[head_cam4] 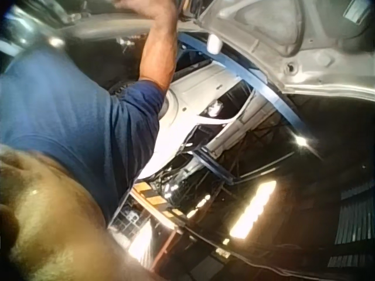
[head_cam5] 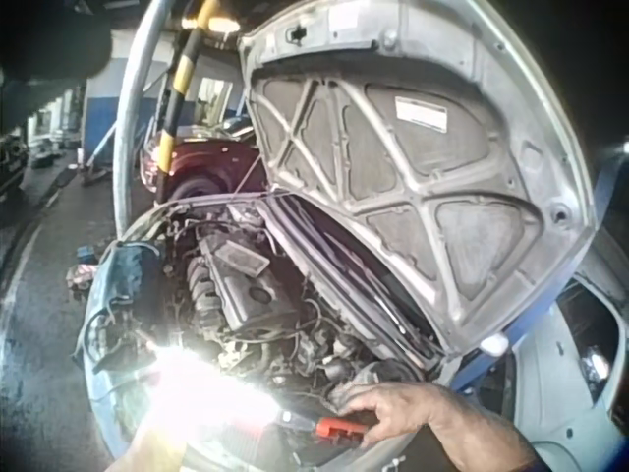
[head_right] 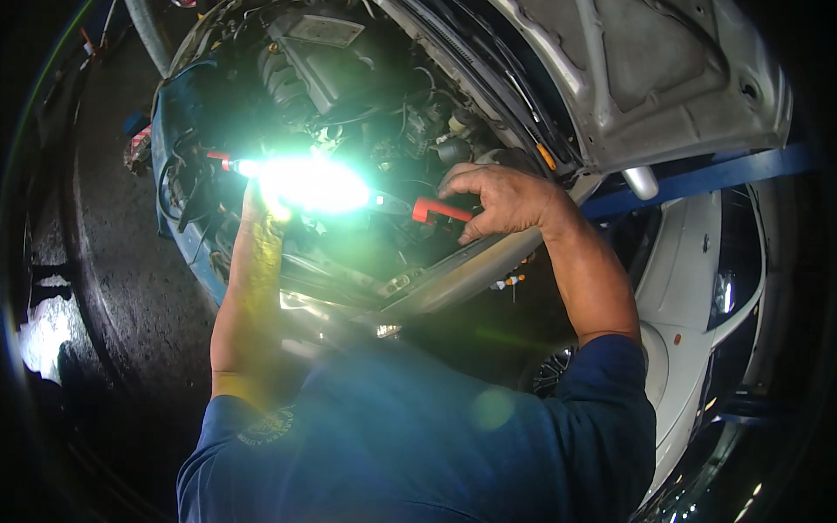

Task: The person positions an under-hood work light across the engine bay and then works on engine components with their hands.

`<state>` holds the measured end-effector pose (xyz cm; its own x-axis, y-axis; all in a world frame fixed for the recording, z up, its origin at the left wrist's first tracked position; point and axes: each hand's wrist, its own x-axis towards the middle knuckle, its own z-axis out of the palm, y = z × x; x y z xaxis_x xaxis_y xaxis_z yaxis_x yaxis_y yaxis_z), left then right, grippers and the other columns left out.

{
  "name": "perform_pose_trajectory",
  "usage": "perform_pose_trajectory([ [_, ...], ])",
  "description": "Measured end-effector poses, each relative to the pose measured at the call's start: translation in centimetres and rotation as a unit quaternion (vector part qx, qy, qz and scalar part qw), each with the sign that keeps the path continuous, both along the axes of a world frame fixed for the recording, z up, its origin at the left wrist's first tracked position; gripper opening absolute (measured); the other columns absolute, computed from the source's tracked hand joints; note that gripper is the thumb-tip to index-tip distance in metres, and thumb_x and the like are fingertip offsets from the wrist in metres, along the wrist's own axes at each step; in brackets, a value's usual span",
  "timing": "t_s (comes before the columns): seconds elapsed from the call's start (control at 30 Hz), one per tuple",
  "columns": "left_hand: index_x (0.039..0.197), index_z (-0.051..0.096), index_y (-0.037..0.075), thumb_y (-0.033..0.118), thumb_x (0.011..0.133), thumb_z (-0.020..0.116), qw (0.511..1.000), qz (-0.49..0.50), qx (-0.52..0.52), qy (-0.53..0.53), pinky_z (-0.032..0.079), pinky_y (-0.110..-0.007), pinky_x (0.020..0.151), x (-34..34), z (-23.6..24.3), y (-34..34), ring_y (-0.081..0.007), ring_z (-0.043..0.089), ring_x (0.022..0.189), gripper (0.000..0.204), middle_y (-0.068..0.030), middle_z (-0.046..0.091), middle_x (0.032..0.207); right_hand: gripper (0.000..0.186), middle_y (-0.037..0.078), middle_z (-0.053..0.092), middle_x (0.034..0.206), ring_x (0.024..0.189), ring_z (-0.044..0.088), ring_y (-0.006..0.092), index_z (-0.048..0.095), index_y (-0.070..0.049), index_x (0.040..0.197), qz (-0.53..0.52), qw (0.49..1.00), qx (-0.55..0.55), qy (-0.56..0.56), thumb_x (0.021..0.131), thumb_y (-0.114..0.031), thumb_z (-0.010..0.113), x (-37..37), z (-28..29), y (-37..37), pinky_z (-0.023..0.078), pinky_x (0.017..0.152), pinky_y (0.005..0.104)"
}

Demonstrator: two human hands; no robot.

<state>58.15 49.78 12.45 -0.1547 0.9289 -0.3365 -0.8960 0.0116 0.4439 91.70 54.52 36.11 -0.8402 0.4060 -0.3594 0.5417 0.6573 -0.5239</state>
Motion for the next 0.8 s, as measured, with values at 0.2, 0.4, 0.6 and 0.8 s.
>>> perform_pose_trajectory([
  [0.2,0.118,0.052,0.01,0.036,0.08,0.071,1.0,-0.004,0.021,-0.002,0.049,-0.04,0.059,2.2,0.8,0.8,-0.023,0.058,0.081,0.05,-0.006,0.055,0.097,0.053,0.014,0.062,0.102,0.1,0.059,0.0296,0.062,0.0,0.104,-0.08,0.99,0.09,-0.067,0.063,-0.025,0.084,2.1,-0.1,-1.2,0.047,0.084,0.0375],
  [0.4,0.117,0.051,0.007,0.033,0.077,0.072,0.998,-0.037,-0.015,0.042,0.052,-0.042,0.065,4.4,4.0,0.2,-0.0237,0.058,0.09,0.052,-0.0094,0.052,0.105,0.054,0.016,0.064,0.104,0.098,0.062,0.0271,0.058,0.001,0.113,-0.144,0.984,0.072,-0.079,0.072,-0.026,0.08,3.0,-2.1,-3.4,0.047,0.084,0.0359],
  [0.6,0.118,0.05,0.006,0.048,0.082,0.069,0.994,-0.073,0.002,0.086,0.051,-0.04,0.077,5.1,4.8,0.3,-0.0234,0.055,0.098,0.058,-0.0104,0.053,0.109,0.058,0.014,0.059,0.118,0.109,0.055,0.0203,0.044,0.002,0.132,-0.242,0.937,-0.239,0.078,0.082,-0.01,0.071,4.7,-6.3,-5.4,0.044,0.091,0.0327],
  [0.8,0.115,0.054,0.006,0.068,0.088,0.044,0.989,0.097,0.094,-0.065,0.048,-0.039,0.088,1.8,4.3,0.2,-0.0243,0.056,0.1,0.069,-0.0097,0.056,0.109,0.059,0.009,0.06,0.096,0.075,0.057,0.0138,0.041,0.005,0.133,-0.298,0.897,-0.322,0.055,0.085,-0.013,0.069,5.7,-6.3,-8.0,0.047,0.066,0.0276],
])
